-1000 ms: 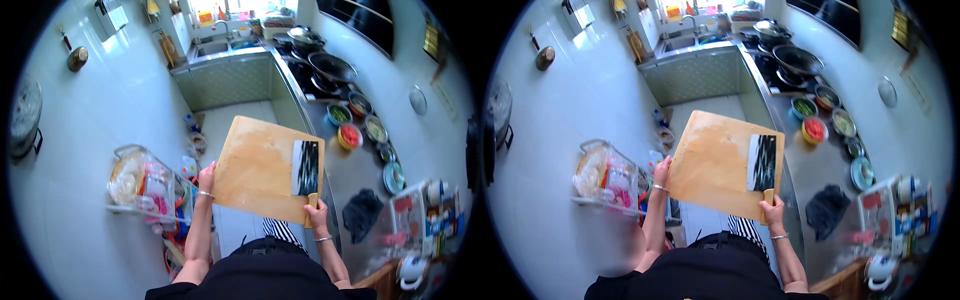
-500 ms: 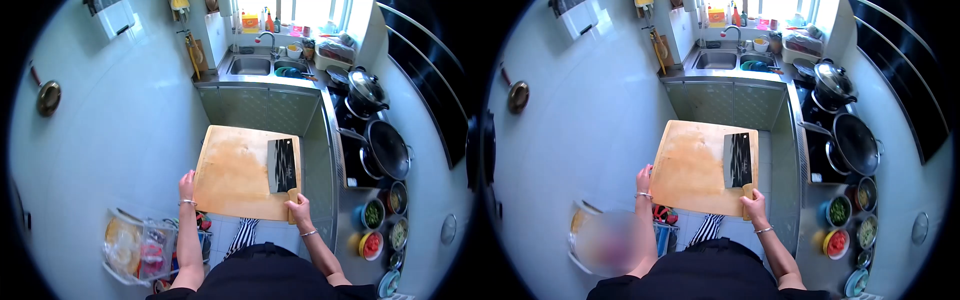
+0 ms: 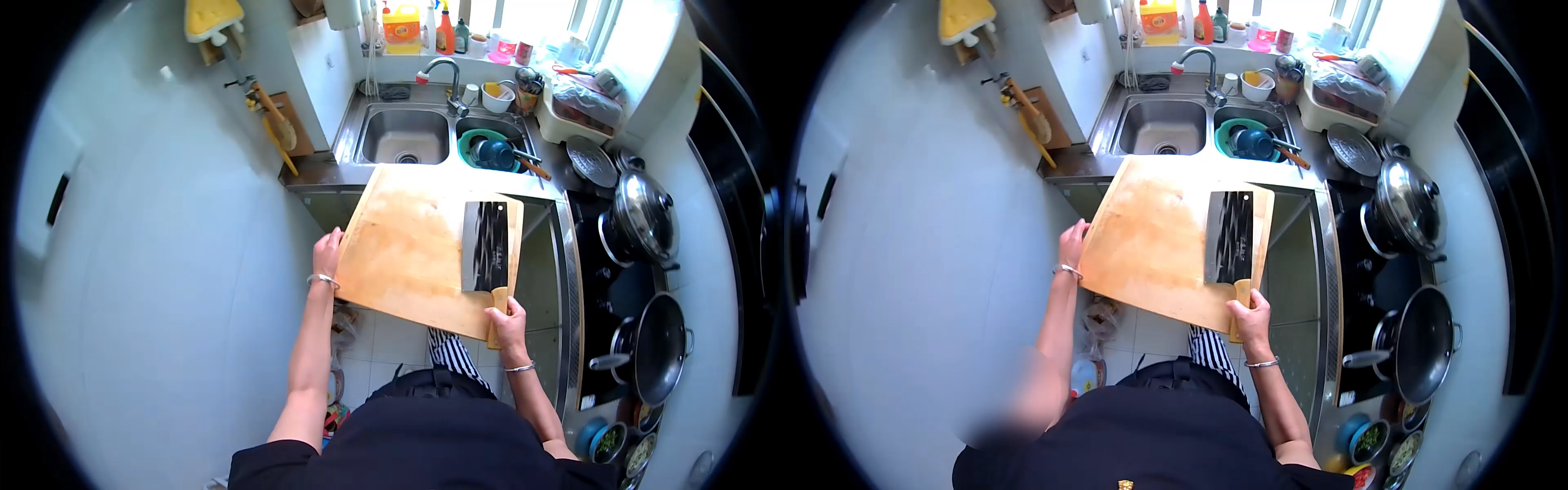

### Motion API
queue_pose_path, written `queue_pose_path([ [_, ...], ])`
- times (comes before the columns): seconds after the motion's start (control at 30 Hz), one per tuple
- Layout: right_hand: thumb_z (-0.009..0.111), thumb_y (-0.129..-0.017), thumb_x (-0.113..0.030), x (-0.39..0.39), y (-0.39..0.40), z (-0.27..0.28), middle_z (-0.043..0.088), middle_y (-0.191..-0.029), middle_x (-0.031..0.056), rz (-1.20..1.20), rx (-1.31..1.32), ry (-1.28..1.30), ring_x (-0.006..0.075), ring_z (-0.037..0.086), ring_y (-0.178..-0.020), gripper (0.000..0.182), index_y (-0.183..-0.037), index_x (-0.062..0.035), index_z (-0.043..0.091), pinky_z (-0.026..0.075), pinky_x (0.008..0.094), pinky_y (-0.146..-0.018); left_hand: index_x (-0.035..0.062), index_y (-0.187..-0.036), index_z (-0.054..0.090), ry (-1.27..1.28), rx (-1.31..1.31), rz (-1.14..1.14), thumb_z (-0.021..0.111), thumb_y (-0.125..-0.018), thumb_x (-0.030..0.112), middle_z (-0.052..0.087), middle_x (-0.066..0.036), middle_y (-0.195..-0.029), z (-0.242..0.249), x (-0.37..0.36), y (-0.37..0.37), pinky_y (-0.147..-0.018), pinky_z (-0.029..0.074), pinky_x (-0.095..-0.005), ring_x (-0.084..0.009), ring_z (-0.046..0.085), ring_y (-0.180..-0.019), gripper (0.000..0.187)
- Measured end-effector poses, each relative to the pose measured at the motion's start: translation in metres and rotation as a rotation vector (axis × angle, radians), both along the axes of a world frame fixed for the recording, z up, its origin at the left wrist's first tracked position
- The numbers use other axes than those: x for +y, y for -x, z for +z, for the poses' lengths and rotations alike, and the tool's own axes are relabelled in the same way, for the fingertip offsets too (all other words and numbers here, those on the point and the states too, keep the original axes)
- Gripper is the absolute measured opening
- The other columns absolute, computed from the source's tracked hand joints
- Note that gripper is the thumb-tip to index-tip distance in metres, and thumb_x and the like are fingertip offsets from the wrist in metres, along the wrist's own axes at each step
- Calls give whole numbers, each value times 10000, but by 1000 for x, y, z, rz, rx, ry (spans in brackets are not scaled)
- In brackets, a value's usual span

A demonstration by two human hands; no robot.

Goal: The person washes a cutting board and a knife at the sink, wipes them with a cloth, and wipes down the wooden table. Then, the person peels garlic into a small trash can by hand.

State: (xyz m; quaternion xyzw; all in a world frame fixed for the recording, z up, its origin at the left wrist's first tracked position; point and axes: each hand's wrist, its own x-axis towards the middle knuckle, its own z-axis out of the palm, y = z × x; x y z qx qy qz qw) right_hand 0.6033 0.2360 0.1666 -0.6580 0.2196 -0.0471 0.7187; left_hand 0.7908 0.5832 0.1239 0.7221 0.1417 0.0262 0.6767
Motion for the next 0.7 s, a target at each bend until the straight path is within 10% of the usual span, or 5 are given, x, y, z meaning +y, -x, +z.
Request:
queue_pose_path([
  [0.7,703,-661,-116,3,-317,-89,543,-807,45,29,293,22,119,524,-712,247,-829,32,599,446,266,-623,27,-808,646,-287,225,-394,556,-858,436,609,-33,-725,-109,-76,-459,-637,423,-276,-109,524,-664,422],
])
